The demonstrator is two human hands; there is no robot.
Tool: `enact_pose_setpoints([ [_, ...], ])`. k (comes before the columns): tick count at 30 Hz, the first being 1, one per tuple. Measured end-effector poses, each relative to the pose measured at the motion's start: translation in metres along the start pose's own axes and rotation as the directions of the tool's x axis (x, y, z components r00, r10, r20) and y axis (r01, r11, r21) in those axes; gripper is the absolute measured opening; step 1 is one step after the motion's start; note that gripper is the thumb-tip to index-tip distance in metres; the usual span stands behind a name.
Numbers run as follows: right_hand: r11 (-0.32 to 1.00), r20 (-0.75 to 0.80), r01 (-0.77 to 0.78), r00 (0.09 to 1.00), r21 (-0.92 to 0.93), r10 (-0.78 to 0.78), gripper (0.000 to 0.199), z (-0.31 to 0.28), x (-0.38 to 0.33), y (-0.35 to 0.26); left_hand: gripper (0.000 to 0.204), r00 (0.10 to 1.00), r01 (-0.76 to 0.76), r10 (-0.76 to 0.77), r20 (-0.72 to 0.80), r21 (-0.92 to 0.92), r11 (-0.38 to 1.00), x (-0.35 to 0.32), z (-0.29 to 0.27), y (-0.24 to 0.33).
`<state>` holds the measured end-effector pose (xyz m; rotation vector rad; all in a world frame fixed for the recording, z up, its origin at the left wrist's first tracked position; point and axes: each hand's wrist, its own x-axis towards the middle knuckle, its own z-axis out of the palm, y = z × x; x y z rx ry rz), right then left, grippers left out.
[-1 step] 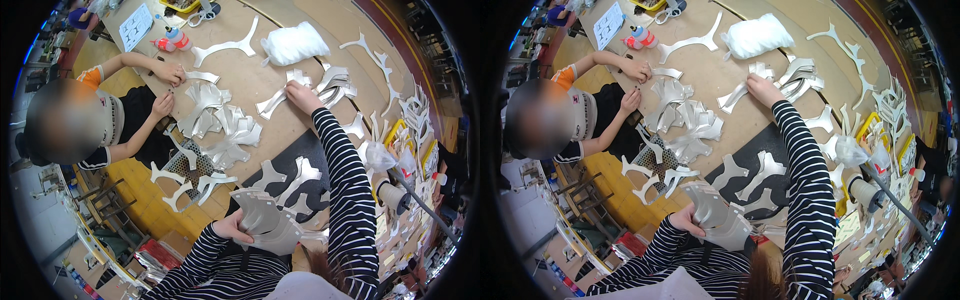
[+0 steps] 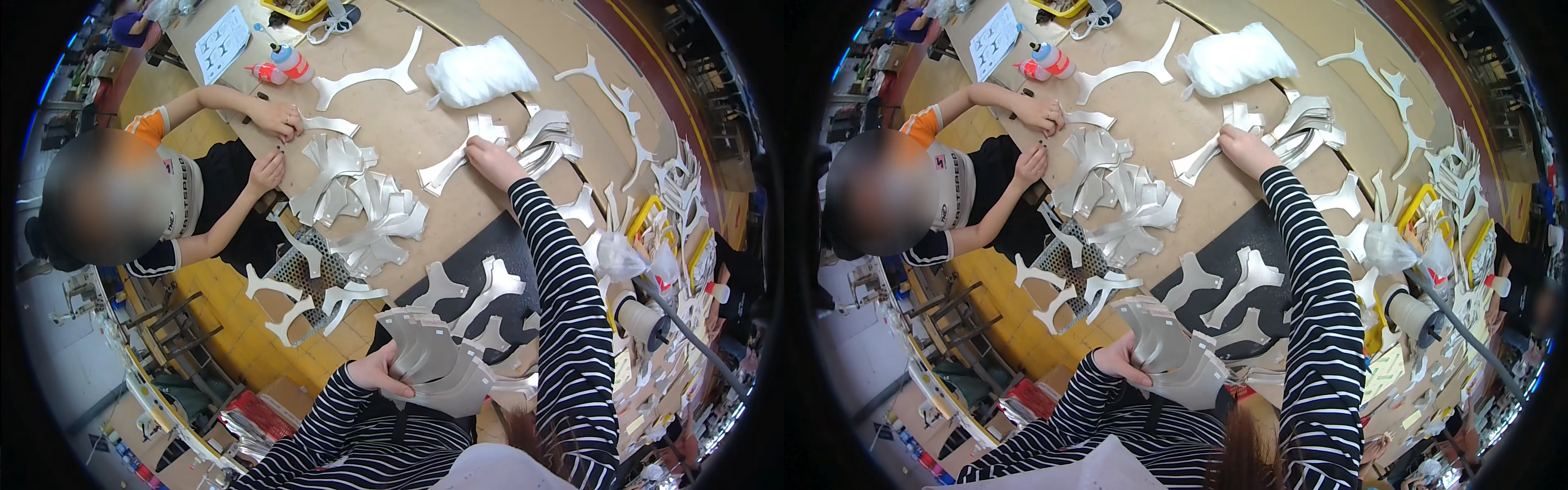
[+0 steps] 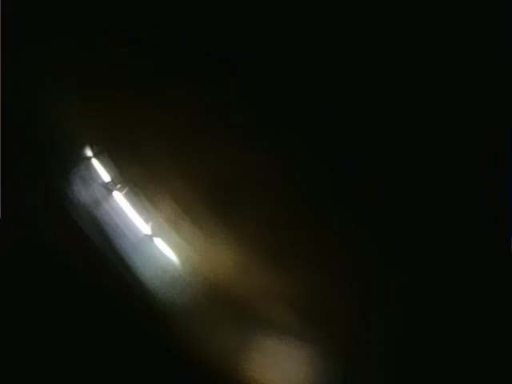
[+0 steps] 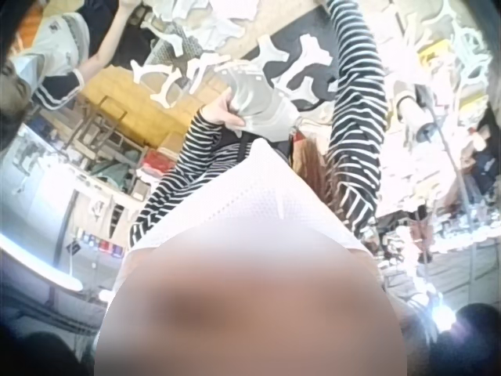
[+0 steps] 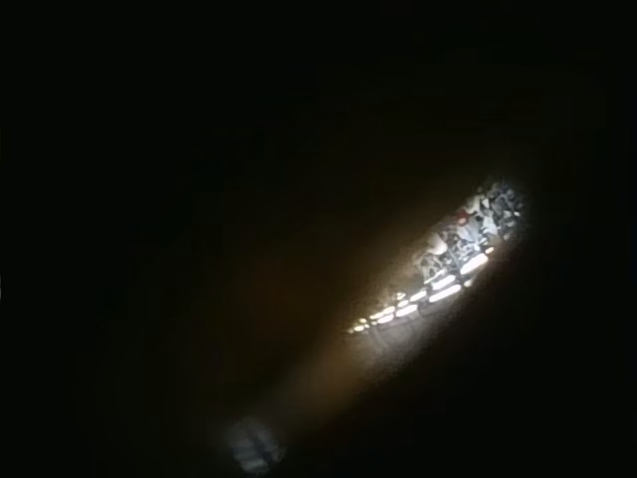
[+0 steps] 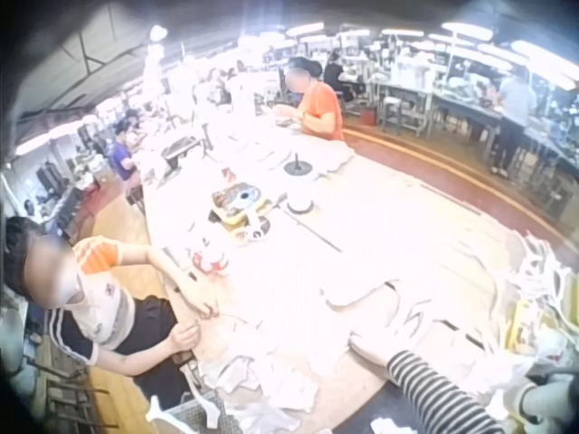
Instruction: The person repeatedly picks up white plastic decorative pieces from a table, aligns them into stacks, and places them back down. The person also handles a black foam sheet and a yellow tray while organizing the parts.
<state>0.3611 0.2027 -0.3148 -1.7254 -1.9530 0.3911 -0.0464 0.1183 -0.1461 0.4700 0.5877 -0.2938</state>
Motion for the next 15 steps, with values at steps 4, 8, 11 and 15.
enact_pose_setpoints([
  [4, 1.0, -0.051, -0.003, 0.999, -0.002, 0.003, 0.01, 0.001, -0.001, -0.009, 0.104, 1.0, -0.014, 0.014, 0.006, -0.014, 1.0, 0.001, 0.0, 0.002],
  [8, 0.914, -0.323, -0.278, 0.929, -0.296, 0.178, 0.017, -0.014, 0.03, -0.006, 0.104, 0.999, 0.032, -0.032, -0.026, 0.003, 0.999, 0.001, -0.006, 0.009],
  [11, 0.762, -0.207, -0.603, 0.797, -0.236, 0.567, 0.026, -0.026, 0.06, 0.009, 0.104, 1.0, 0.003, -0.003, -0.018, 0.008, 1.0, 0.002, -0.006, 0.01],
  [15, 0.748, -0.297, -0.587, 0.807, -0.31, 0.511, 0.055, -0.035, 0.087, 0.033, 0.103, 1.0, 0.004, -0.005, -0.031, -0.016, 1.0, -0.001, -0.008, 0.013],
])
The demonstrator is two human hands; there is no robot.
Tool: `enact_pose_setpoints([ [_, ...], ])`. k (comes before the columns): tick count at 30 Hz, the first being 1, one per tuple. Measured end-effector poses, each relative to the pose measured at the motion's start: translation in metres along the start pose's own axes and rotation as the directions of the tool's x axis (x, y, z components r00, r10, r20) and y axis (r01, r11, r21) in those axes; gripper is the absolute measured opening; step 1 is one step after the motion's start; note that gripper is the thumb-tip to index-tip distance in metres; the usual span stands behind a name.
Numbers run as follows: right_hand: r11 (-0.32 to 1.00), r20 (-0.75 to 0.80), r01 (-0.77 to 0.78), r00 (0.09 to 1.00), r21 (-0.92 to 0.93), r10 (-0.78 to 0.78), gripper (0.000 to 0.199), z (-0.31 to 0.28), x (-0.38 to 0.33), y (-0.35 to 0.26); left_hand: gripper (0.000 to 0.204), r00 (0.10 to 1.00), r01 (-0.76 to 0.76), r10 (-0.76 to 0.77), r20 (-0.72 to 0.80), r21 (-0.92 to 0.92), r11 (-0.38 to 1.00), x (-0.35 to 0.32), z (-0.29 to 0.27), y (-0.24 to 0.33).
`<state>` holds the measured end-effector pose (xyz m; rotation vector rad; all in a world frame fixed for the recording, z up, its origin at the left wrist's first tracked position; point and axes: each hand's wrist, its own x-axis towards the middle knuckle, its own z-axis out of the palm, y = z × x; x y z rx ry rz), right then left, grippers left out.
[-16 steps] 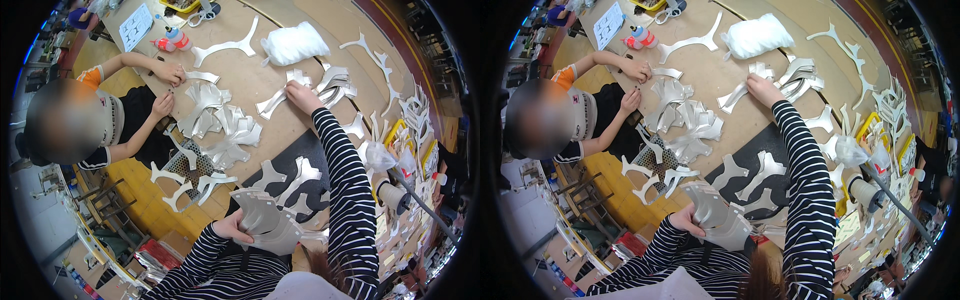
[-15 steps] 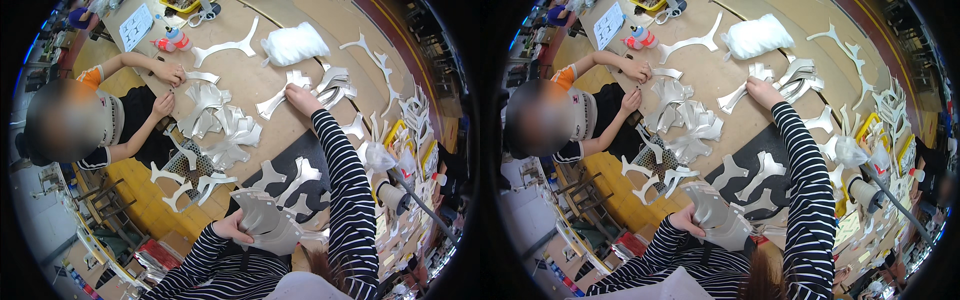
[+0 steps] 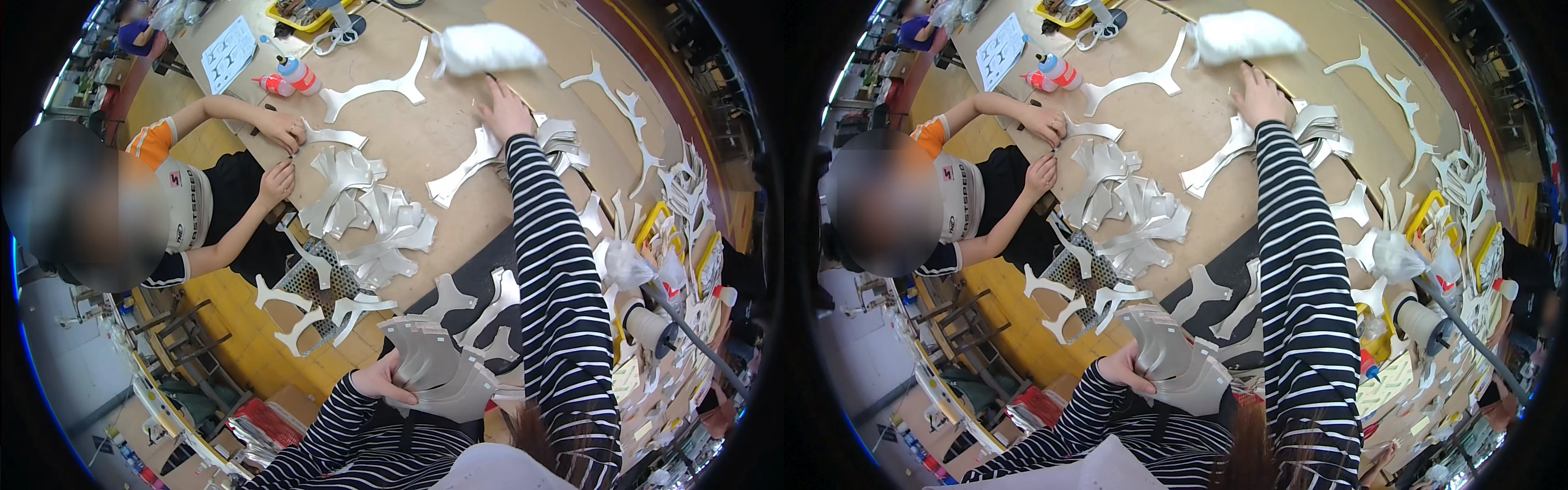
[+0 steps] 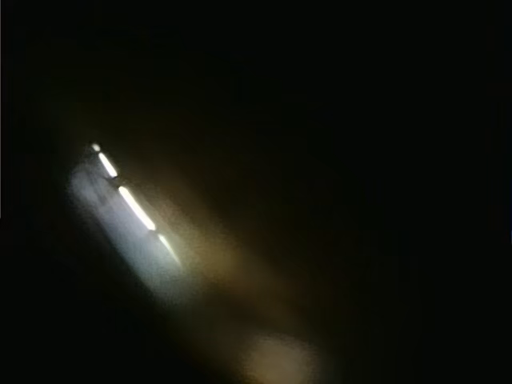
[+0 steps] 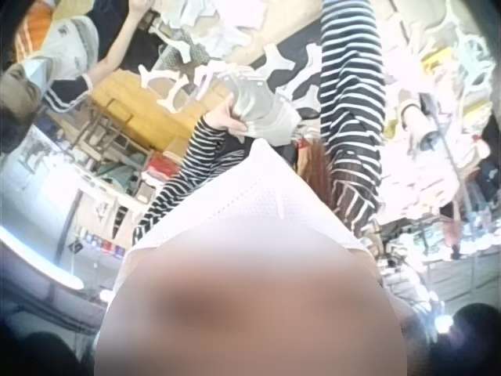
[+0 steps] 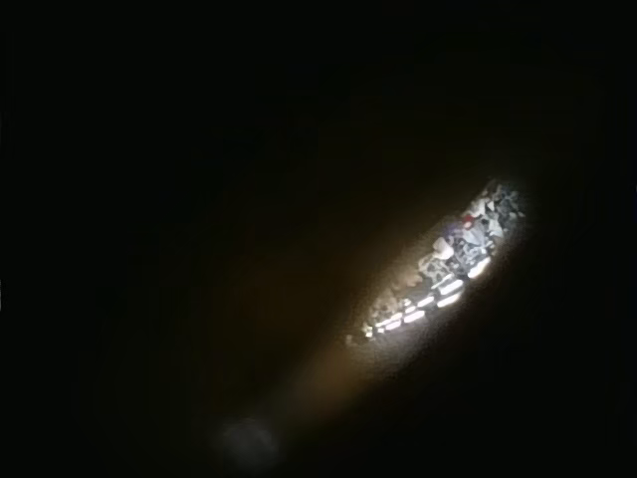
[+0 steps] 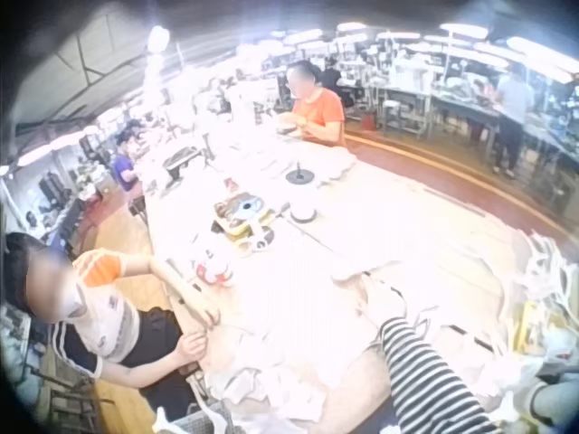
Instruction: The person repeatedly picks up white plastic decorative pieces from a table, aligns them into stacks, and places them back down. The person also handles a black foam sheet and a yellow tray while organizing the parts.
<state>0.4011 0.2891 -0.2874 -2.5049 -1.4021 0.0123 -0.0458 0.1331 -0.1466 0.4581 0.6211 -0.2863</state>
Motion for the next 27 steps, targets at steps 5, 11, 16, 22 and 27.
enact_pose_setpoints([
  [5, 0.998, 0.473, -0.061, 0.88, 0.002, 0.053, 0.061, -0.007, 0.011, 0.022, 0.103, 0.999, 0.019, -0.02, -0.032, -0.031, 0.999, -0.008, -0.007, 0.0],
  [11, 0.943, 0.564, -0.296, 0.81, 0.155, 0.161, 0.059, 0.005, -0.034, 0.029, 0.102, 0.996, -0.077, 0.077, 0.04, -0.004, 0.997, -0.002, -0.016, -0.008],
  [16, 0.896, 0.557, -0.354, 0.816, 0.268, 0.156, 0.049, 0.01, -0.036, 0.032, 0.101, 0.997, -0.059, 0.059, 0.054, -0.006, 0.998, -0.004, -0.015, -0.01],
  [22, 0.739, 0.565, -0.438, 0.82, 0.512, 0.094, 0.047, 0.015, -0.021, 0.029, 0.1, 0.997, -0.079, 0.078, 0.028, 0.029, 0.996, -0.009, -0.015, -0.011],
  [27, 0.835, 0.311, -0.281, 0.94, 0.472, 0.14, 0.047, 0.016, -0.002, 0.026, 0.103, 0.981, -0.186, 0.188, -0.042, 0.037, 0.982, -0.009, -0.009, -0.007],
])
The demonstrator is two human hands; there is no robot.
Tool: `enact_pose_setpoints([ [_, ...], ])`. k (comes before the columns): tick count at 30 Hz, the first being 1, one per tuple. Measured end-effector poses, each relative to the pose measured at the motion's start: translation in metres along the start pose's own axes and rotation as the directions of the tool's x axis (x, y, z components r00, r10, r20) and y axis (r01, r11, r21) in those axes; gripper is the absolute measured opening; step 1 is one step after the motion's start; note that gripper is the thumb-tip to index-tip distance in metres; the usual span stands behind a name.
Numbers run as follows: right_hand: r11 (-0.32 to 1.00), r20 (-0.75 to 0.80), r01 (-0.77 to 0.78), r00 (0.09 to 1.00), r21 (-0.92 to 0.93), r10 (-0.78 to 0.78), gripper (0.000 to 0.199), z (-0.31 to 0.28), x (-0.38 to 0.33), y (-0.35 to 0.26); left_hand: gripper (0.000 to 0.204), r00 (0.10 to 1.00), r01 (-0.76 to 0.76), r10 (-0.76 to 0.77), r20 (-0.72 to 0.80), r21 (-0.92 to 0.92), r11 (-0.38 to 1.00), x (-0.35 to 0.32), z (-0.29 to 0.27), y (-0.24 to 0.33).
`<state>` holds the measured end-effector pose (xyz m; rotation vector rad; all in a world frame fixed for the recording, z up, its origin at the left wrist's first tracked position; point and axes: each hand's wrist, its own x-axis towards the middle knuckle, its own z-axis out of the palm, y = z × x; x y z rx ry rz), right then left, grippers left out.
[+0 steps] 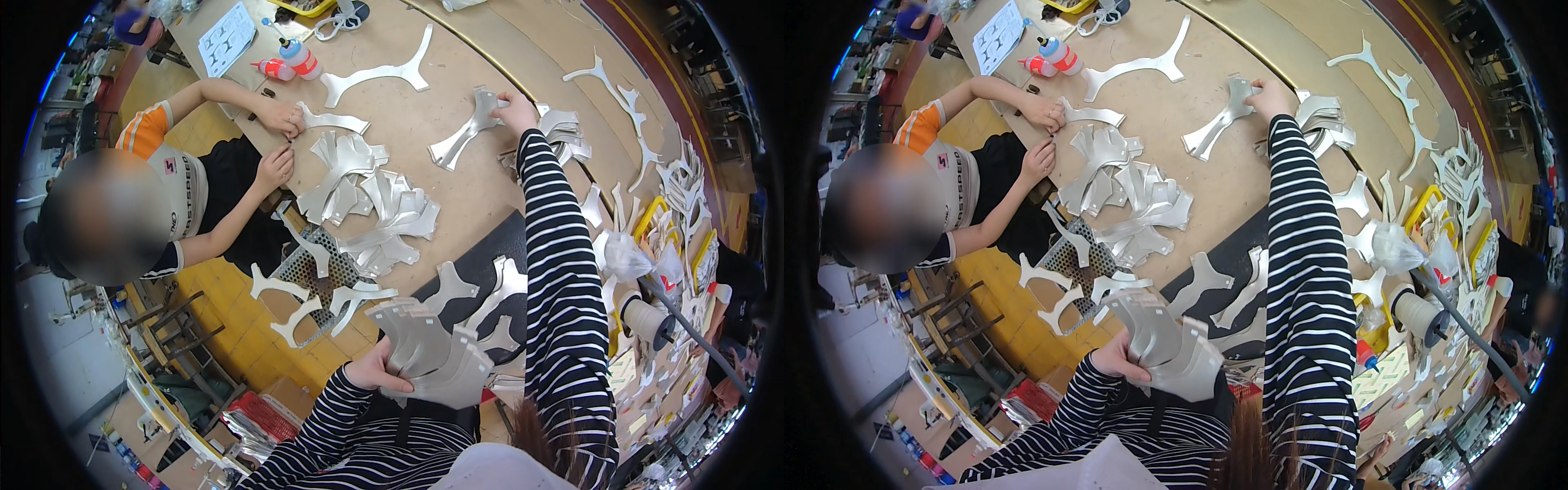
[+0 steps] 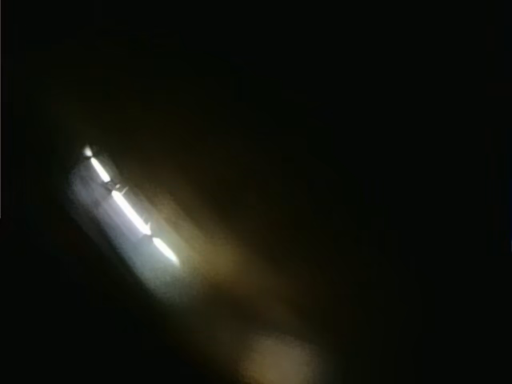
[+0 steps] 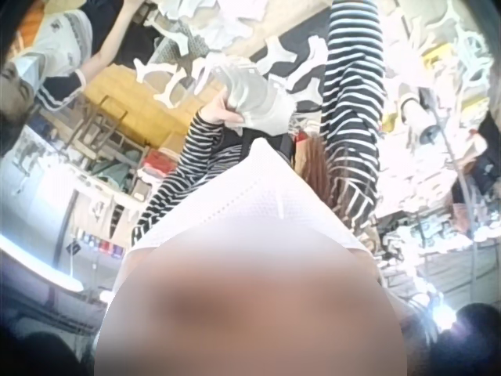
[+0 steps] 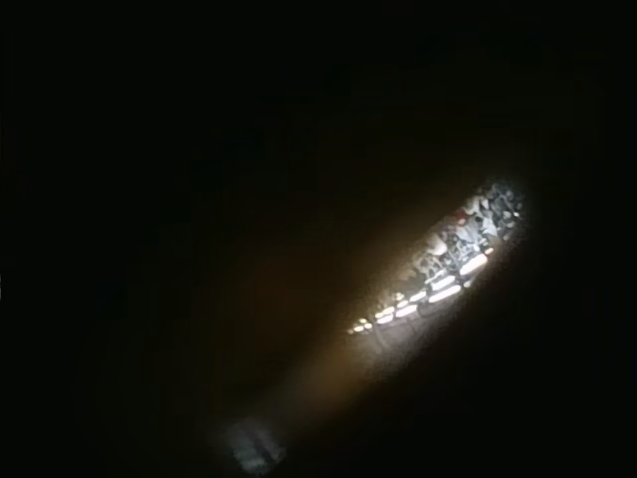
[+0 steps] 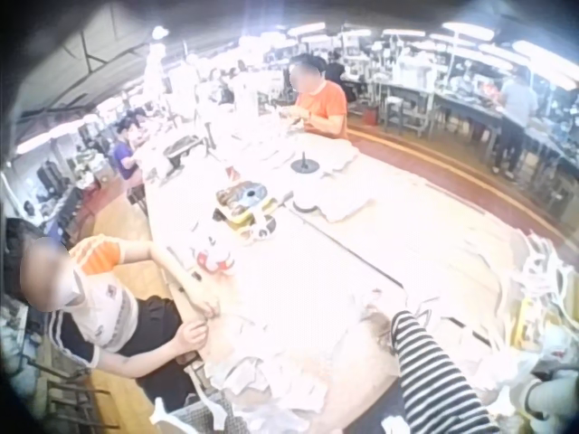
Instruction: The person repeatedly picks up white plastic decorative pieces from a table, aligns them into stacks, and places them back down. The person also handles a black foam sheet and a yellow tray while organizing the parts.
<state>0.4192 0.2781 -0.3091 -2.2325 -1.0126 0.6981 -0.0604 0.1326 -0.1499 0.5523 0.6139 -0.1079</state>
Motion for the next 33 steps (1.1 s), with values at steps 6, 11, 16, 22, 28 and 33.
enact_pose_setpoints([
  [6, 0.924, -0.399, 0.22, 0.853, -0.312, -0.337, 0.044, 0.002, -0.052, -0.021, 0.102, 0.934, -0.207, 0.188, -0.303, -0.032, 0.978, 0.015, 0.02, 0.008],
  [11, 0.906, 0.153, 0.093, 0.974, 0.412, -0.169, 0.031, -0.047, -0.191, -0.05, 0.098, 0.859, -0.325, 0.362, -0.362, 0.161, 0.932, 0.035, 0.026, 0.011],
  [16, 0.643, 0.337, -0.254, 0.941, 0.723, -0.006, 0.035, -0.069, -0.346, -0.064, 0.096, 0.859, -0.294, 0.347, -0.377, 0.191, 0.936, 0.037, 0.046, -0.006],
  [22, 0.305, 0.407, -0.448, 0.893, 0.841, 0.191, 0.043, -0.025, -0.462, -0.055, 0.09, 0.889, -0.178, 0.254, -0.381, 0.223, 0.958, 0.024, 0.063, -0.056],
  [28, 0.207, 0.338, -0.428, 0.868, 0.88, 0.363, 0.029, 0.003, -0.539, -0.041, 0.071, 0.903, 0.025, 0.083, -0.422, 0.246, 0.969, 0.005, 0.062, -0.108],
  [33, 0.252, 0.27, -0.414, 0.848, 0.874, 0.456, 0.033, 0.008, -0.578, -0.02, 0.067, 0.923, 0.108, -0.018, -0.383, 0.216, 0.97, 0.008, 0.078, -0.134],
])
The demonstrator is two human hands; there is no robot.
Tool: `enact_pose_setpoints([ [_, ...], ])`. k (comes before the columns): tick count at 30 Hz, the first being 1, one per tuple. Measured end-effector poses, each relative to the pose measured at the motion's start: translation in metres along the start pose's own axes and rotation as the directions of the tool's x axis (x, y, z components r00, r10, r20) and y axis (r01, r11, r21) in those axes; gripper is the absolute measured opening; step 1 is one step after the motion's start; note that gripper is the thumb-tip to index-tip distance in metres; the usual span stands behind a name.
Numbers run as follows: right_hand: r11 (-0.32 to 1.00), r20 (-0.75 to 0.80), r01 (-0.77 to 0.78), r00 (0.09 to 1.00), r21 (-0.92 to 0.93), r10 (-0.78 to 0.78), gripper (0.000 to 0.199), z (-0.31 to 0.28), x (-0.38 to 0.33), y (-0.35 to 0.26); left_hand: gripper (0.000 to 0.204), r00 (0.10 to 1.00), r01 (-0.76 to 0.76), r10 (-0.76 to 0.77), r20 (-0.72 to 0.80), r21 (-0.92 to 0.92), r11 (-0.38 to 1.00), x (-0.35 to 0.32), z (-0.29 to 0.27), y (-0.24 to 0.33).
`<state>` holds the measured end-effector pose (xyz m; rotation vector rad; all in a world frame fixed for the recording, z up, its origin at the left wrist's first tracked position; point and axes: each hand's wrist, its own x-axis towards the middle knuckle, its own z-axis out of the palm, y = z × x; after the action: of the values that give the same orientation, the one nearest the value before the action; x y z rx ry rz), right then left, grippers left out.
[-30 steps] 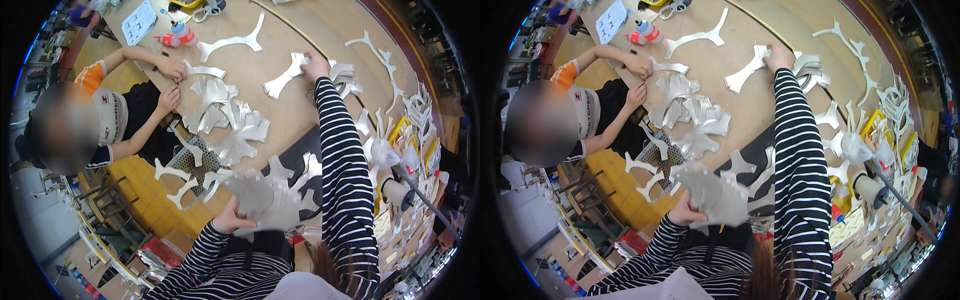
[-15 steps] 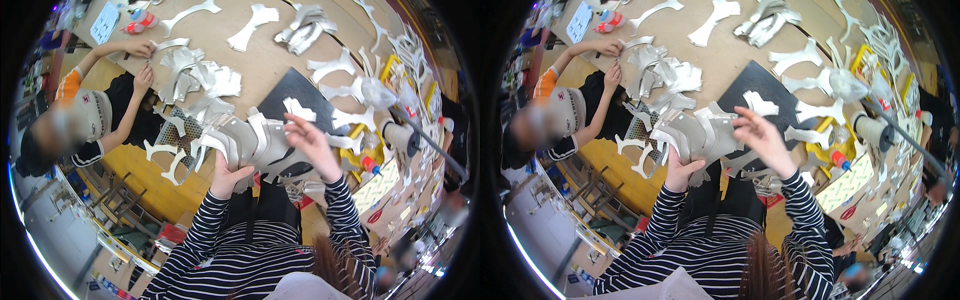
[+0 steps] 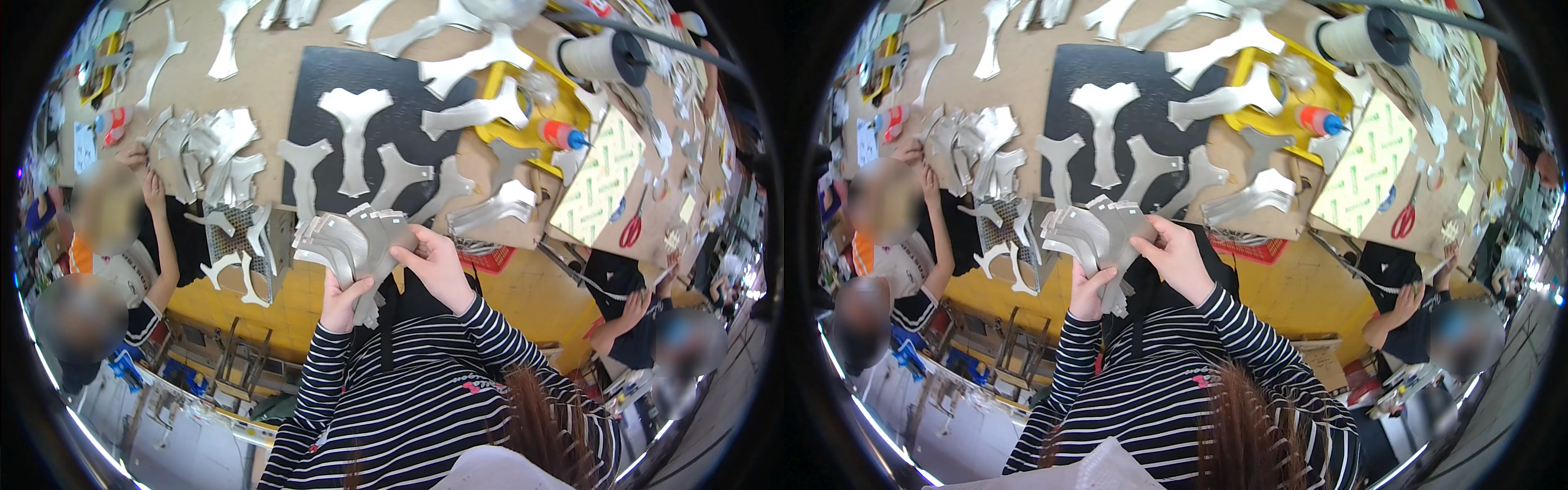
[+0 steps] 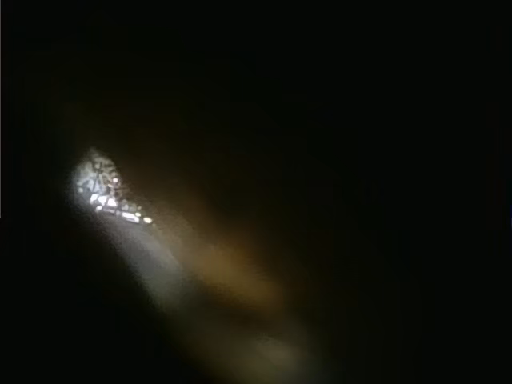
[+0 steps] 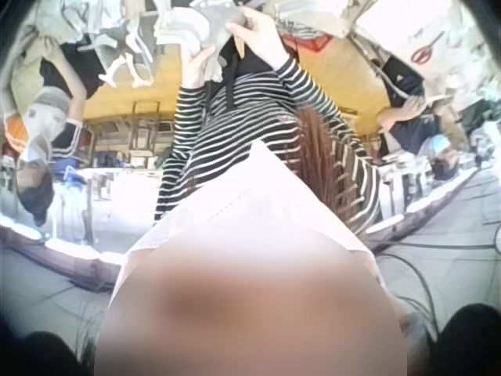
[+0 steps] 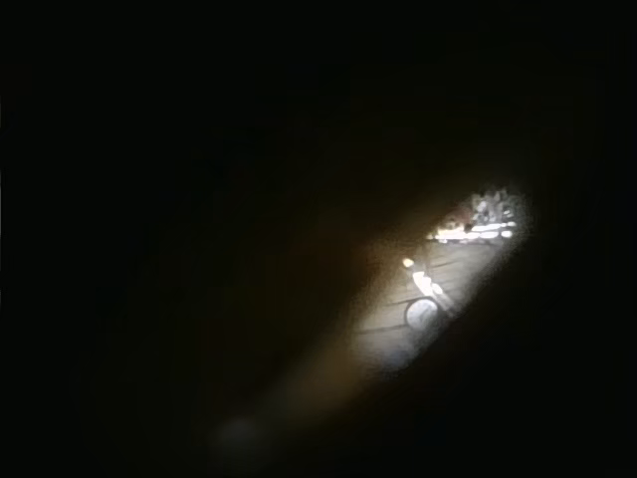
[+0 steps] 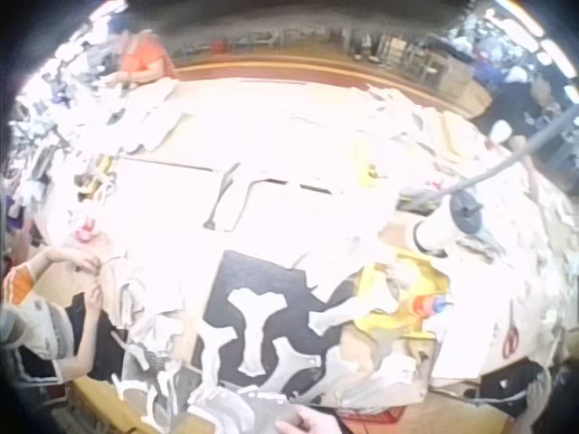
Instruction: The person repeatedly picks up white plastic decorative pieces from a table, aligns them into stacks, and places them back down. The person also handles a black foam sheet and a yellow tray while organizing the parts.
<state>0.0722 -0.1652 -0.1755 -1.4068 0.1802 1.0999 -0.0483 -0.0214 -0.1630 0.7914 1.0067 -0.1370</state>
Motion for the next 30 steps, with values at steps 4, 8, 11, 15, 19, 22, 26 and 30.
enact_pose_setpoints([
  [4, 0.997, -0.094, 0.072, 0.993, -0.015, -0.073, 0.035, -0.026, -0.011, 0.008, 0.064, 0.992, 0.038, -0.047, 0.117, 0.084, 0.996, 0.006, 0.023, 0.0],
  [8, 0.932, -0.254, 0.232, 0.918, -0.278, -0.304, 0.034, -0.079, -0.016, 0.012, 0.062, 0.986, 0.027, -0.05, 0.157, 0.142, 0.989, 0.012, 0.039, 0.001],
  [11, 0.771, -0.525, -0.001, 0.732, -0.637, -0.433, 0.031, -0.142, -0.002, 0.018, 0.063, 0.991, -0.018, -0.003, 0.133, 0.154, 0.988, 0.013, 0.046, 0.002],
  [15, 0.363, -0.373, -0.163, 0.672, -0.917, -0.639, 0.036, -0.193, 0.008, 0.039, 0.065, 0.994, -0.07, 0.051, 0.1, 0.198, 0.978, 0.012, 0.052, 0.003],
  [19, 0.297, -0.322, -0.164, 0.709, -0.941, -0.628, 0.04, -0.203, 0.003, 0.058, 0.066, 0.997, -0.056, 0.043, 0.065, 0.201, 0.978, 0.007, 0.054, 0.008],
  [22, 0.324, -0.364, -0.198, 0.704, -0.925, -0.61, 0.041, -0.2, 0.0, 0.064, 0.066, 0.996, -0.056, 0.042, 0.075, 0.197, 0.979, 0.007, 0.056, 0.01],
  [26, 0.282, -0.342, -0.204, 0.692, -0.937, -0.636, 0.041, -0.198, 0.007, 0.063, 0.063, 0.995, -0.047, 0.03, 0.098, 0.176, 0.983, 0.006, 0.058, 0.012],
  [30, 0.303, -0.301, -0.127, 0.707, -0.944, -0.641, 0.044, -0.2, 0.006, 0.064, 0.062, 0.994, -0.059, 0.043, 0.105, 0.15, 0.987, 0.004, 0.057, 0.013],
])
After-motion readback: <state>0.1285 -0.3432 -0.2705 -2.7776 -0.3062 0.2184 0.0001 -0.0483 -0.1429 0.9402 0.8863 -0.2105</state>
